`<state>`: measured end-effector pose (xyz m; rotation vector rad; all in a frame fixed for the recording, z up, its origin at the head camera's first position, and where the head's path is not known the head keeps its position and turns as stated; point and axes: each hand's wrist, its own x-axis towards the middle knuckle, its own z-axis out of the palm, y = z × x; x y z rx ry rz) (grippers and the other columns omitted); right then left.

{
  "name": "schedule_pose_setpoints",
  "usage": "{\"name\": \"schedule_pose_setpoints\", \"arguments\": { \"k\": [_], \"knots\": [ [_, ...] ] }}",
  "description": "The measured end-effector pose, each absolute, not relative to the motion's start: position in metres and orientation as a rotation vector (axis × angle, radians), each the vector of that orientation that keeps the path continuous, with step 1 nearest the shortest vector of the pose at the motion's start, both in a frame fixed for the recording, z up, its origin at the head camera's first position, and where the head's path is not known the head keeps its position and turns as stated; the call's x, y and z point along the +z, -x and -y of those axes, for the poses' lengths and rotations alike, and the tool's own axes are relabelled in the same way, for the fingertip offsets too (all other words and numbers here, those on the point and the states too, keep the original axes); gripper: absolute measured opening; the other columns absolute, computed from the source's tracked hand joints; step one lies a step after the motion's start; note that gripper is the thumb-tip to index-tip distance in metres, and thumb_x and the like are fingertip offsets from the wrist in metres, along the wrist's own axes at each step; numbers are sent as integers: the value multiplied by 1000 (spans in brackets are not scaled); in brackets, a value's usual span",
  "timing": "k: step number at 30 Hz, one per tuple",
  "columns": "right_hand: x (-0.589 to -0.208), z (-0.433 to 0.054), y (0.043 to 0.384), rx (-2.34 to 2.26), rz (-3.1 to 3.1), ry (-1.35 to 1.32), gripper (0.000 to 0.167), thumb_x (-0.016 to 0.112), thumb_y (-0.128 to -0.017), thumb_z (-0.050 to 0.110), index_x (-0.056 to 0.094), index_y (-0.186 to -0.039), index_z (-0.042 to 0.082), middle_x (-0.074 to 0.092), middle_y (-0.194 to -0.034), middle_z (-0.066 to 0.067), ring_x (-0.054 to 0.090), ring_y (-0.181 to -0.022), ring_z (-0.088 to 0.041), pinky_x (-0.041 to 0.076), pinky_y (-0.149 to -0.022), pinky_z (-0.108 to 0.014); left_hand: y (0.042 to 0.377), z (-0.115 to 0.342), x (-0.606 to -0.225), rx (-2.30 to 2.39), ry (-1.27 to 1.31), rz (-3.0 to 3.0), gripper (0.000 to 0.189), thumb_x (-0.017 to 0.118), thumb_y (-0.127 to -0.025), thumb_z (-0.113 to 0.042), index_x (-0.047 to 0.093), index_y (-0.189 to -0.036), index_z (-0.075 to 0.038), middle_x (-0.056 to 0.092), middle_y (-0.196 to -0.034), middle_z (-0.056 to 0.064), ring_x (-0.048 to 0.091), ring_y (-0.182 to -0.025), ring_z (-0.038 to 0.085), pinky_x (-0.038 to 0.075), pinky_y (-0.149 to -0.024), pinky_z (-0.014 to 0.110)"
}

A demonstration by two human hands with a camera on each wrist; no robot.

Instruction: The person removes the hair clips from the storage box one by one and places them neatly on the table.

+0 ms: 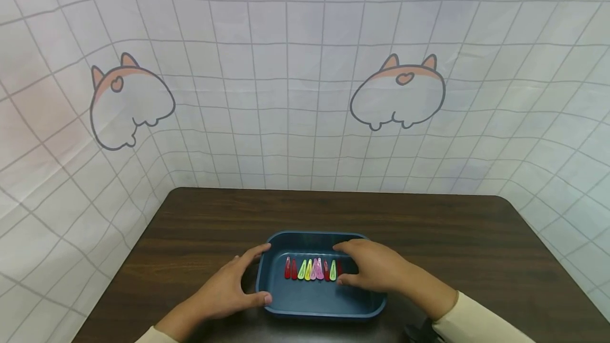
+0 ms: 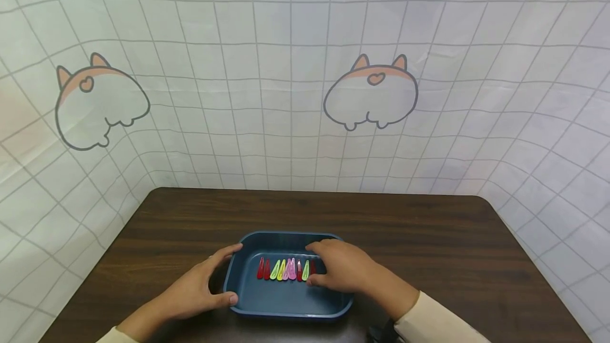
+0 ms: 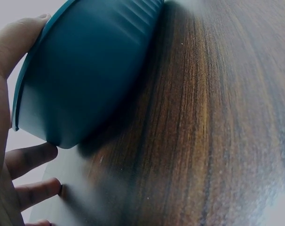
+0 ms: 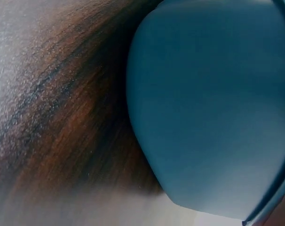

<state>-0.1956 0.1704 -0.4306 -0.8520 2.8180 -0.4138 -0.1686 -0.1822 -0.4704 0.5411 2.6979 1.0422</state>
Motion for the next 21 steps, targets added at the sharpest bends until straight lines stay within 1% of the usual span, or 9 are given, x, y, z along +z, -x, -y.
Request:
{"name": "schedule_pose_setpoints", "arguments": {
  "k": [5, 10, 14, 21],
  "knots": [
    [-433, -167, 197, -328, -2860, 854, 64, 80, -87, 50, 65, -135, 11, 67, -130, -10, 63, -121, -27, 54, -97, -50, 168, 182, -470, 1050, -541, -2696, 94, 81, -79, -62, 34, -157, -40, 50, -152, 9, 34, -142, 54, 19, -110, 78],
    [-435, -164, 197, -232, -2882, 851, 63, 80, -86, 53, 68, -131, 10, 70, -121, -7, 65, -115, -25, 57, -90, -48, 168, 183, -470, 1043, -528, -2689, 92, 80, -79, -63, 32, -156, -44, 49, -153, 9, 32, -142, 56, 19, -109, 79],
    [-436, -161, 196, -167, -2896, 853, 60, 80, -86, 53, 70, -128, 11, 71, -114, -5, 66, -109, -23, 58, -83, -46, 168, 183, -470, 1056, -536, -2675, 92, 80, -80, -62, 32, -156, -44, 48, -154, 10, 31, -143, 55, 17, -109, 79],
    [-437, -158, 195, -115, -2919, 839, 54, 81, -85, 49, 74, -122, 11, 72, -107, -3, 66, -101, -21, 59, -78, -44, 169, 184, -471, 1065, -545, -2672, 93, 80, -80, -61, 32, -157, -43, 49, -153, 9, 32, -143, 54, 16, -110, 79]
  ]
}}
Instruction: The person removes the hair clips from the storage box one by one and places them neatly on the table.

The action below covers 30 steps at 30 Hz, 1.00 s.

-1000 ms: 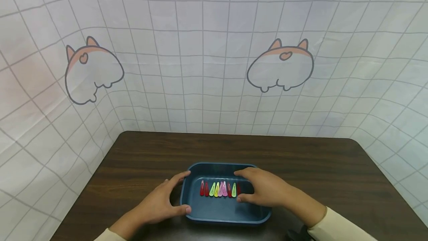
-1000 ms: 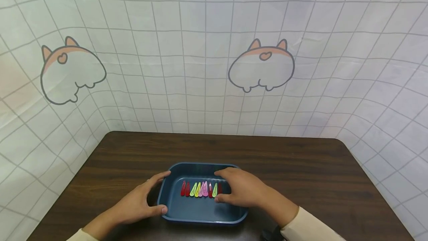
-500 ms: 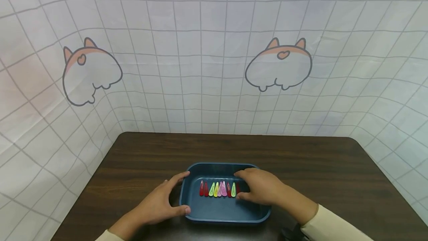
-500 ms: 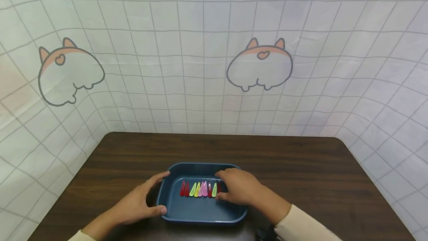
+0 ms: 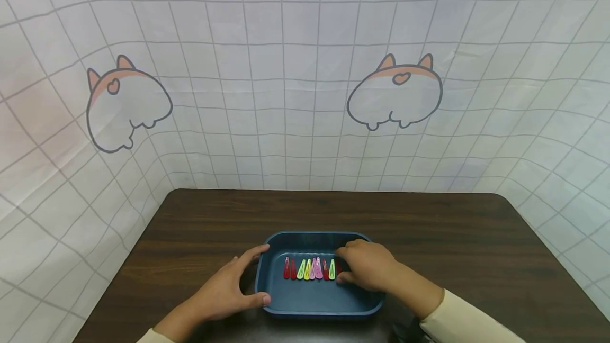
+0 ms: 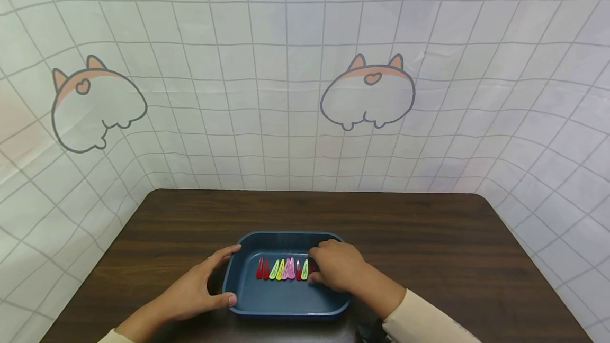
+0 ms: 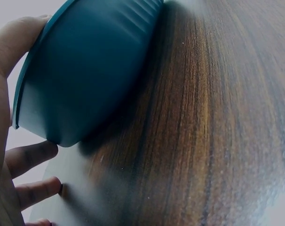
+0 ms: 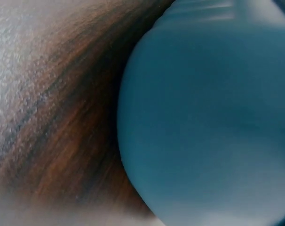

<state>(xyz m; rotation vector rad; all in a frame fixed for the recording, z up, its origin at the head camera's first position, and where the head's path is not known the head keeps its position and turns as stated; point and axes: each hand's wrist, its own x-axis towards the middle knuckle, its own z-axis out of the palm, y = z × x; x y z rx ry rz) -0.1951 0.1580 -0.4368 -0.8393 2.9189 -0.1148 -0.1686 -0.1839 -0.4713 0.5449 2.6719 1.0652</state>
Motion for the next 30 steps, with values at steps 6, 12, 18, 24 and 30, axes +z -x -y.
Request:
{"name": "schedule_pose_setpoints", "arguments": {
  "k": [6, 12, 18, 24, 30],
  "knots": [
    [-440, -156, 195, -84, -2943, 859, 50, 83, -84, 49, 76, -118, 13, 71, -101, -1, 65, -96, -19, 58, -75, -42, 169, 184, -472, 1053, -538, -2683, 93, 80, -79, -63, 32, -157, -42, 49, -153, 9, 32, -143, 55, 18, -108, 80],
    [-444, -157, 196, -62, -2968, 866, 49, 83, -84, 49, 76, -117, 14, 70, -99, 0, 64, -94, -19, 57, -74, -41, 168, 184, -472, 1068, -558, -2677, 93, 80, -80, -62, 32, -158, -41, 49, -153, 9, 32, -143, 54, 17, -109, 80],
    [-445, -156, 195, -51, -2972, 873, 48, 84, -81, 50, 77, -114, 15, 69, -97, 1, 62, -91, -17, 56, -72, -39, 168, 184, -472, 1081, -561, -2670, 93, 81, -80, -61, 32, -157, -42, 48, -154, 9, 32, -143, 53, 16, -109, 79],
    [-442, -156, 195, -45, -2952, 842, 50, 86, -80, 48, 77, -114, 14, 67, -96, 0, 61, -90, -18, 56, -72, -40, 168, 184, -472, 1082, -565, -2671, 93, 81, -80, -60, 33, -157, -39, 49, -153, 10, 35, -143, 50, 15, -111, 77],
    [-441, -153, 196, -47, -2951, 799, 49, 87, -79, 49, 77, -112, 13, 67, -95, -1, 61, -89, -18, 55, -73, -41, 169, 183, -472, 1070, -557, -2675, 92, 80, -80, -61, 33, -157, -41, 49, -153, 9, 33, -143, 53, 16, -110, 79]
  ]
}}
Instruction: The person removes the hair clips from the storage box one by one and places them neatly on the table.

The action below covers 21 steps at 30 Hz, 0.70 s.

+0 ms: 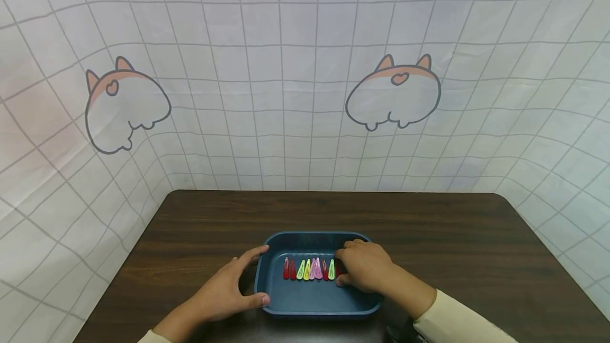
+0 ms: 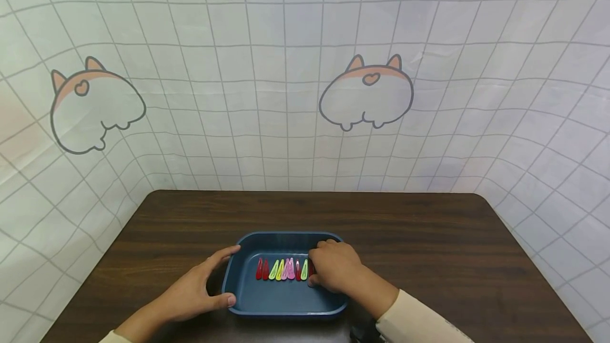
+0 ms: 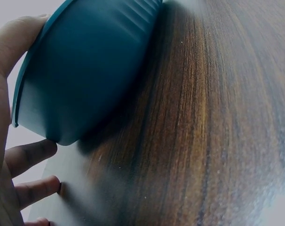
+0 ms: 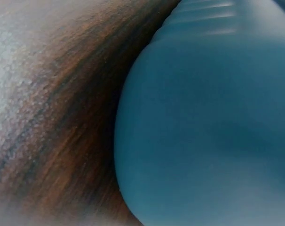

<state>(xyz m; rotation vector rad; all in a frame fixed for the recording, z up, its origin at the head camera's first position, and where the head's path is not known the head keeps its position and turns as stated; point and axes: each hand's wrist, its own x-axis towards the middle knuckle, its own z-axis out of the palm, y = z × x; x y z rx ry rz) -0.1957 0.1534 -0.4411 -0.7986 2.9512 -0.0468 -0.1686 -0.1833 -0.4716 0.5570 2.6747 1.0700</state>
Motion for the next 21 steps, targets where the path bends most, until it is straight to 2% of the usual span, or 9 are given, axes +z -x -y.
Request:
{"name": "schedule_pose_setpoints", "arguments": {
  "k": [9, 12, 16, 21],
  "knots": [
    [-442, -150, 196, -58, -2958, 765, 46, 87, -79, 48, 77, -107, 14, 67, -93, 1, 61, -90, -18, 56, -73, -41, 169, 184, -473, 1082, -573, -2671, 92, 79, -81, -60, 32, -157, -41, 49, -153, 9, 34, -144, 50, 14, -112, 77],
    [-441, -150, 196, -66, -2959, 760, 44, 87, -79, 48, 77, -105, 14, 67, -91, 2, 61, -88, -18, 56, -72, -40, 169, 184, -473, 1082, -592, -2676, 92, 79, -82, -60, 33, -158, -37, 50, -152, 10, 37, -143, 48, 13, -113, 75],
    [-441, -150, 195, -94, -2962, 754, 43, 86, -79, 47, 77, -104, 13, 65, -86, 4, 59, -85, -17, 54, -67, -38, 169, 184, -473, 1080, -602, -2676, 92, 80, -82, -59, 33, -159, -36, 50, -152, 10, 39, -143, 45, 12, -114, 74],
    [-438, -151, 195, -220, -2945, 720, 39, 86, -77, 41, 77, -101, 12, 60, -77, 7, 55, -79, -15, 49, -57, -34, 169, 185, -474, 1071, -581, -2670, 91, 79, -82, -60, 32, -157, -40, 49, -153, 9, 37, -143, 47, 13, -113, 75]
  ]
}}
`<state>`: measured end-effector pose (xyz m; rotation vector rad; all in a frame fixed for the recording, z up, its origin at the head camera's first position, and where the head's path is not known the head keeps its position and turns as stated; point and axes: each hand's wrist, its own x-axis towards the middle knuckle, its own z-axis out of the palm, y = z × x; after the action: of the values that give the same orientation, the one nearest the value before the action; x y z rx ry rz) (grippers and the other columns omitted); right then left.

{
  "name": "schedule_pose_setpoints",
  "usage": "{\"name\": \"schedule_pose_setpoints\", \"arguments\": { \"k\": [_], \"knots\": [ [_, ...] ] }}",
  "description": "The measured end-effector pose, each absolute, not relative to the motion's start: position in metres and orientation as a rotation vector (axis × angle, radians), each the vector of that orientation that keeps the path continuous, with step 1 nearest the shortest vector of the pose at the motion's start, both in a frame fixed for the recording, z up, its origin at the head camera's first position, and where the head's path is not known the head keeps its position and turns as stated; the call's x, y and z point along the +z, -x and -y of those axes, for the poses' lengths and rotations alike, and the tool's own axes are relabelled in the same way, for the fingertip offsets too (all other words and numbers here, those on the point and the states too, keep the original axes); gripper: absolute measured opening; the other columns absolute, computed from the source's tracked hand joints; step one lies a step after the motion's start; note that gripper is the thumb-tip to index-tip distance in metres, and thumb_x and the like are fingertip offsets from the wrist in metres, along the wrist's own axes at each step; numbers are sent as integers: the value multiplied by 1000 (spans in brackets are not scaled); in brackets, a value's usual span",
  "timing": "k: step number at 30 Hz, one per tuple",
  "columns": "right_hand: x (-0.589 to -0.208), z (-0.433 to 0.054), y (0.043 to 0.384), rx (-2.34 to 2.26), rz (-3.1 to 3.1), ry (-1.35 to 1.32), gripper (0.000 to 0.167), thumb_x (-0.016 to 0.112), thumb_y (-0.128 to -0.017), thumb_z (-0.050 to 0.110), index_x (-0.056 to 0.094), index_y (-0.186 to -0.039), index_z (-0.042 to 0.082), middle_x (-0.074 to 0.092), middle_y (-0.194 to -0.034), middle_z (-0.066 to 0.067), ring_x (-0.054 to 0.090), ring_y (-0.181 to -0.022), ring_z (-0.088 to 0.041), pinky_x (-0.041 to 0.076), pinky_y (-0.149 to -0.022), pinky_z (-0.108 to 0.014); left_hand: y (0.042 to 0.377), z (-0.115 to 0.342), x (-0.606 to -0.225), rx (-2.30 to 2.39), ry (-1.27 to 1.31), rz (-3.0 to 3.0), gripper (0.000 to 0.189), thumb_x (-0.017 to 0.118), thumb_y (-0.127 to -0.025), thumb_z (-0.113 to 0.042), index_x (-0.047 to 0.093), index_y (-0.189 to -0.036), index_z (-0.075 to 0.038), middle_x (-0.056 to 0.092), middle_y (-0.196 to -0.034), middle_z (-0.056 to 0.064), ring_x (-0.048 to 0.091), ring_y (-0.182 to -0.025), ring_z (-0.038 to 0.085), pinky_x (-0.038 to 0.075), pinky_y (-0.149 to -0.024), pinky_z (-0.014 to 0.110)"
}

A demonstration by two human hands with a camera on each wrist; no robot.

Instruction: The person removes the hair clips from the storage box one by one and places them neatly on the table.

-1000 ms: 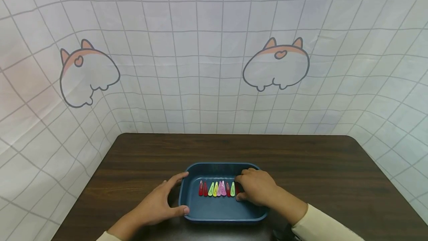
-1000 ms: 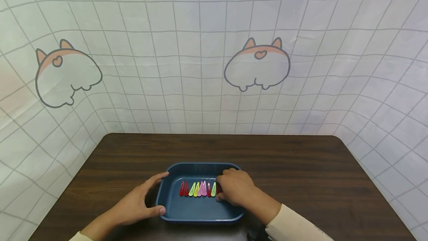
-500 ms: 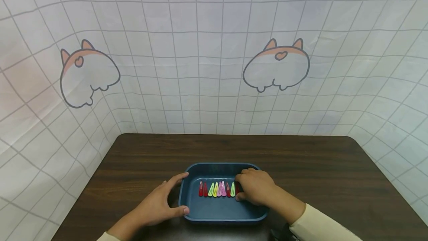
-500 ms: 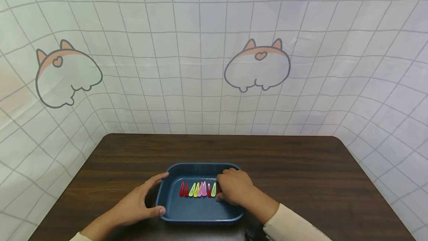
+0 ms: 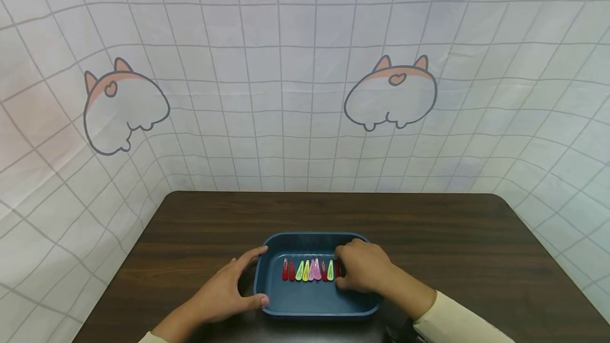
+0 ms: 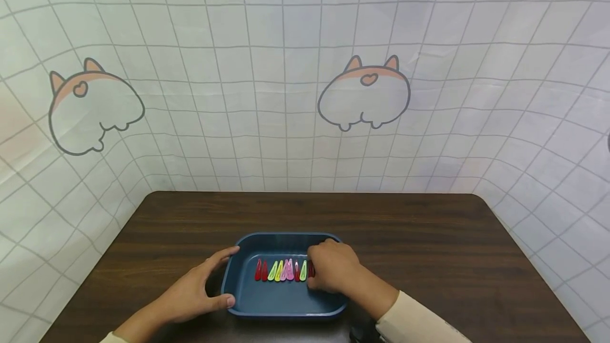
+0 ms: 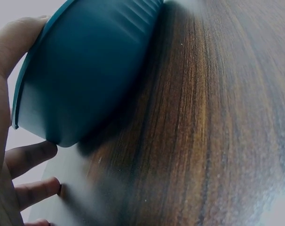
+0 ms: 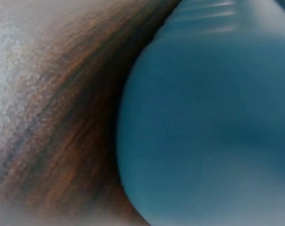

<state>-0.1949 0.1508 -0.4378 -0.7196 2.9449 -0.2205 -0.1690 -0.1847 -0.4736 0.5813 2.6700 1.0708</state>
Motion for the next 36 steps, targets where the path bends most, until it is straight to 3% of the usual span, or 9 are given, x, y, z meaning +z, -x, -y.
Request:
{"name": "schedule_pose_setpoints", "arguments": {
  "k": [8, 14, 27, 36],
  "knots": [
    [-432, -156, 199, -492, -2900, 660, 41, 87, -79, 25, 73, -109, 1, 62, -76, 5, 54, -67, -12, 52, -58, -30, 170, 184, -475, 1064, -562, -2671, 91, 79, -81, -61, 33, -157, -41, 51, -152, 9, 39, -142, 46, 13, -113, 75],
    [-423, -160, 198, -601, -2884, 643, 44, 87, -80, 21, 72, -116, 1, 71, -85, 3, 60, -77, -12, 57, -69, -36, 170, 184, -477, 1064, -565, -2680, 92, 80, -81, -61, 34, -158, -38, 52, -151, 10, 42, -141, 44, 13, -113, 75],
    [-411, -192, 201, -740, -2890, 634, 46, 87, -80, 28, 73, -119, 8, 65, -81, 16, 57, -76, -9, 50, -64, -32, 170, 182, -475, 1066, -561, -2678, 95, 81, -80, -61, 30, -158, -43, 50, -153, 10, 38, -143, 47, 13, -113, 75],
    [-410, -215, 202, -871, -2845, 643, 51, 87, -82, 32, 71, -124, 8, 64, -83, 18, 59, -86, -11, 51, -78, -37, 169, 183, -477, 1074, -612, -2712, 100, 81, -80, -60, 26, -161, -37, 52, -151, 11, 48, -138, 39, 14, -114, 73]
  ]
}}
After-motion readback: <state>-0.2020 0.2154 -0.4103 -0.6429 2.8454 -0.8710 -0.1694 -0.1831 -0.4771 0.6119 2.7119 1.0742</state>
